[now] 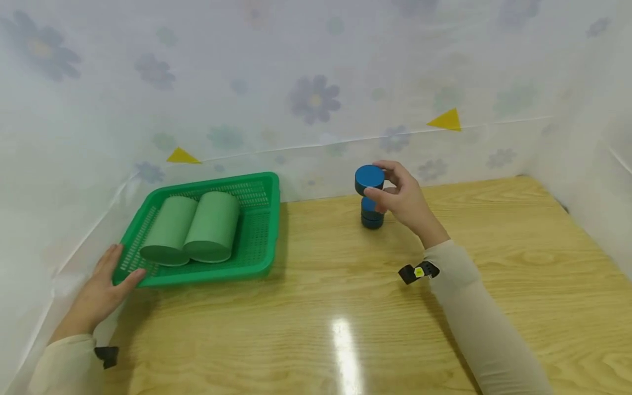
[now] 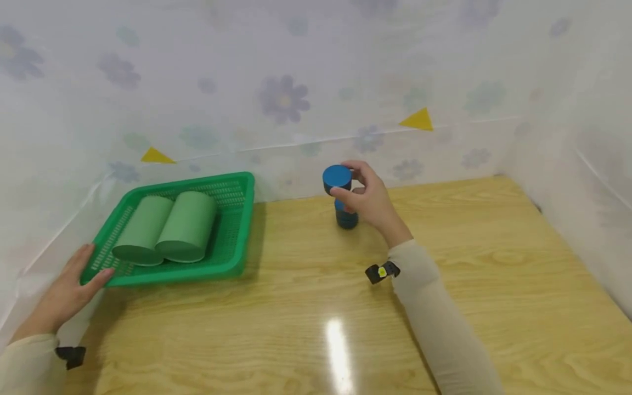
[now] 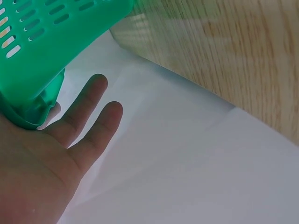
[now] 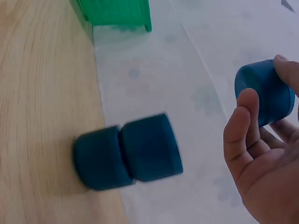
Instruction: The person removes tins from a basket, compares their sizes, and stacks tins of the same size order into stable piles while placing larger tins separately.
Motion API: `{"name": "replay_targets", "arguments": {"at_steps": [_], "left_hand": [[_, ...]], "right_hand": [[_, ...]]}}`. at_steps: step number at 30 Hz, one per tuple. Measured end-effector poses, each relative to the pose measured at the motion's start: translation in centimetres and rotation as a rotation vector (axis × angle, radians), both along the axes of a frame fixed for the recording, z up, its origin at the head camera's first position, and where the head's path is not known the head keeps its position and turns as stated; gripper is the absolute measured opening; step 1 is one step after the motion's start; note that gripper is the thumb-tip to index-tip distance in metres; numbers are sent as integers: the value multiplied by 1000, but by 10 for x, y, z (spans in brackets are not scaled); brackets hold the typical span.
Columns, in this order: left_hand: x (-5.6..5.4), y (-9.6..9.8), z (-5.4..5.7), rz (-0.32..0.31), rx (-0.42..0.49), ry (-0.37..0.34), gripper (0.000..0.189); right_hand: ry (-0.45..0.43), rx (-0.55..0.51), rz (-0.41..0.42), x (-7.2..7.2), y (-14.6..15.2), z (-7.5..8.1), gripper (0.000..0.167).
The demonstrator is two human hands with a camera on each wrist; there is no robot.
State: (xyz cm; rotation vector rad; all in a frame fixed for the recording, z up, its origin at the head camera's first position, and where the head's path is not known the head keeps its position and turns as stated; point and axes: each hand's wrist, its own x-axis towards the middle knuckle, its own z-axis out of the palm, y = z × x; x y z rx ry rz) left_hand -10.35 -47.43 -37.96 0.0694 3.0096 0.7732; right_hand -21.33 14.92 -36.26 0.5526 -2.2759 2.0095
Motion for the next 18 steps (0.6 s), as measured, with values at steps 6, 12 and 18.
{"name": "replay_targets", "arguments": {"at_steps": [6, 12, 18], "left_hand": [[2, -2, -2, 12, -8, 8, 84], [2, -1, -2, 8, -8, 8, 83], [1, 1, -1, 5, -8, -2, 83]], "right_hand": [[-57, 94, -18, -9, 15, -10, 65], [-114, 144, -25, -14, 20, -21, 67], [-138, 145, -17, -16, 21, -31, 67]]}}
